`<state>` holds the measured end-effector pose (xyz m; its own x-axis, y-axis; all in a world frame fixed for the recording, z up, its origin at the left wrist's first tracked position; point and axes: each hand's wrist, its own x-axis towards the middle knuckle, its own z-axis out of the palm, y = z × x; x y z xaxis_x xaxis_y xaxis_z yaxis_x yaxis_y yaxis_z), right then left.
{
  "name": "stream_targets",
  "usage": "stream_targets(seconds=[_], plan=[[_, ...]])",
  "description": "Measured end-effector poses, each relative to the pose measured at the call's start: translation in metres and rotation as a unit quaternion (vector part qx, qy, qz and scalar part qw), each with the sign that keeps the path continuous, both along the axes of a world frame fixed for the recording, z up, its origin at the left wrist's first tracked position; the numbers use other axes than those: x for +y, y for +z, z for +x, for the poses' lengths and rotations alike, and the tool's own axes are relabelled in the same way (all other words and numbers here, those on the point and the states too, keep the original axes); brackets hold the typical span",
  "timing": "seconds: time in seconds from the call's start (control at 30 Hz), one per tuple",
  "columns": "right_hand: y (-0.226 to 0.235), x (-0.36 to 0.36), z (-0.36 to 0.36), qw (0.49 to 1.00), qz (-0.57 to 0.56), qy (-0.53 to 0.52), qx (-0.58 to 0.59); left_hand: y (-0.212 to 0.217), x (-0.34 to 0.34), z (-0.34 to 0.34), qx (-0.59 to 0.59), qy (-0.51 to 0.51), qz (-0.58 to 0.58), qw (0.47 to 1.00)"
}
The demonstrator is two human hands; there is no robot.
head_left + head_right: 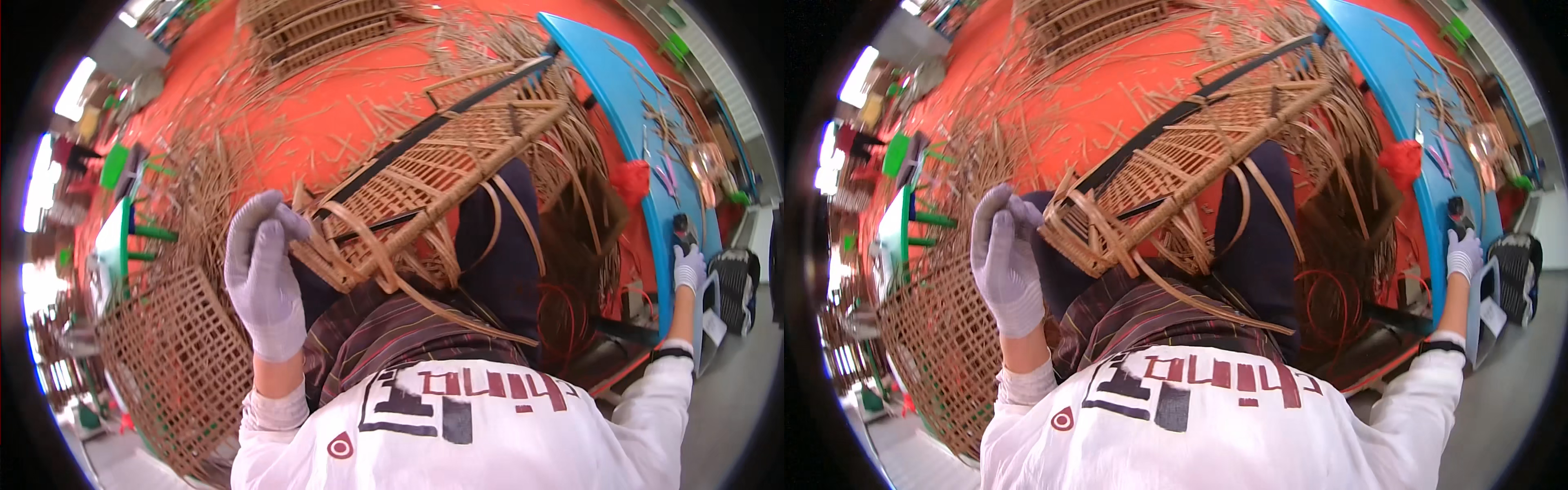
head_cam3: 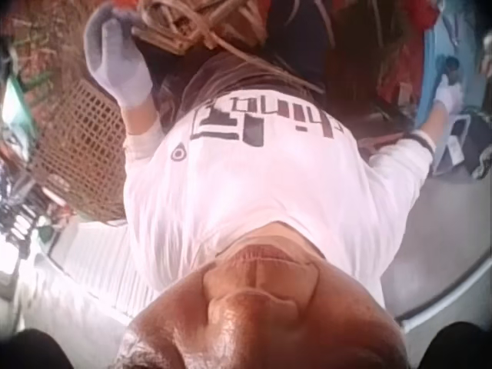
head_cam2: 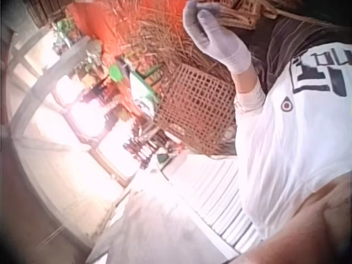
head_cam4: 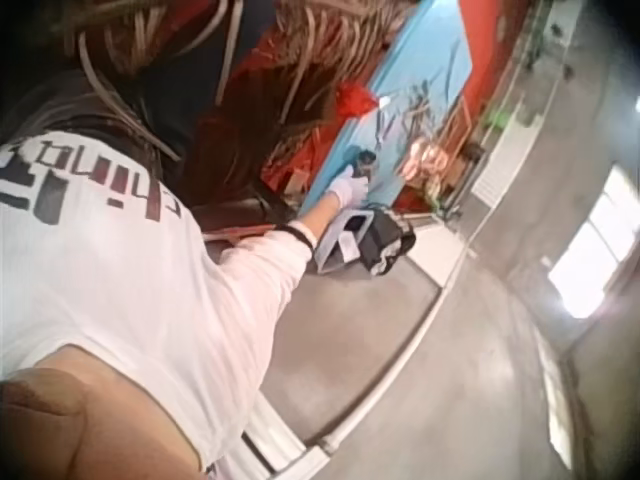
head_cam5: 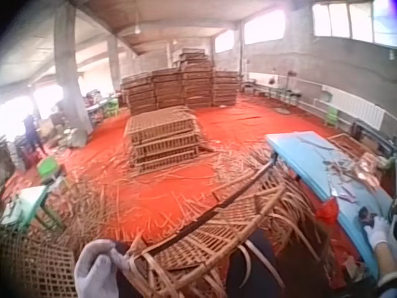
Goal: The recorder is weaving and stapling bamboo strips to construct or repair a furniture piece.
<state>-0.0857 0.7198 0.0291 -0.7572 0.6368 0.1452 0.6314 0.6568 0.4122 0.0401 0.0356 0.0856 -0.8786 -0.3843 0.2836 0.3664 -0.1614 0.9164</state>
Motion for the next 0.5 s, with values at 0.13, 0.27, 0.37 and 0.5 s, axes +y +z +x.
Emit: stream_targets(seconds=[0.13, 0.27, 0.37, 0.5], plan=[[0.001, -0.083, -0.043, 0.876, -0.234, 0.367, 0.207, -0.041, -0.021, 0.009, -0.129, 0.197, -0.010, 0.972], [0.023, -0.301, -0.025, 0.691, -0.281, 0.645, 0.166, -0.096, -0.029, 0.029, -0.208, 0.226, -0.058, 0.950], [-0.007, -0.382, -0.021, 0.586, -0.224, 0.776, 0.058, -0.108, -0.020, 0.027, -0.242, 0.202, -0.111, 0.942], [-0.050, -0.429, -0.040, 0.603, -0.170, 0.777, -0.059, -0.116, -0.020, 0.019, -0.218, 0.225, -0.252, 0.915]])
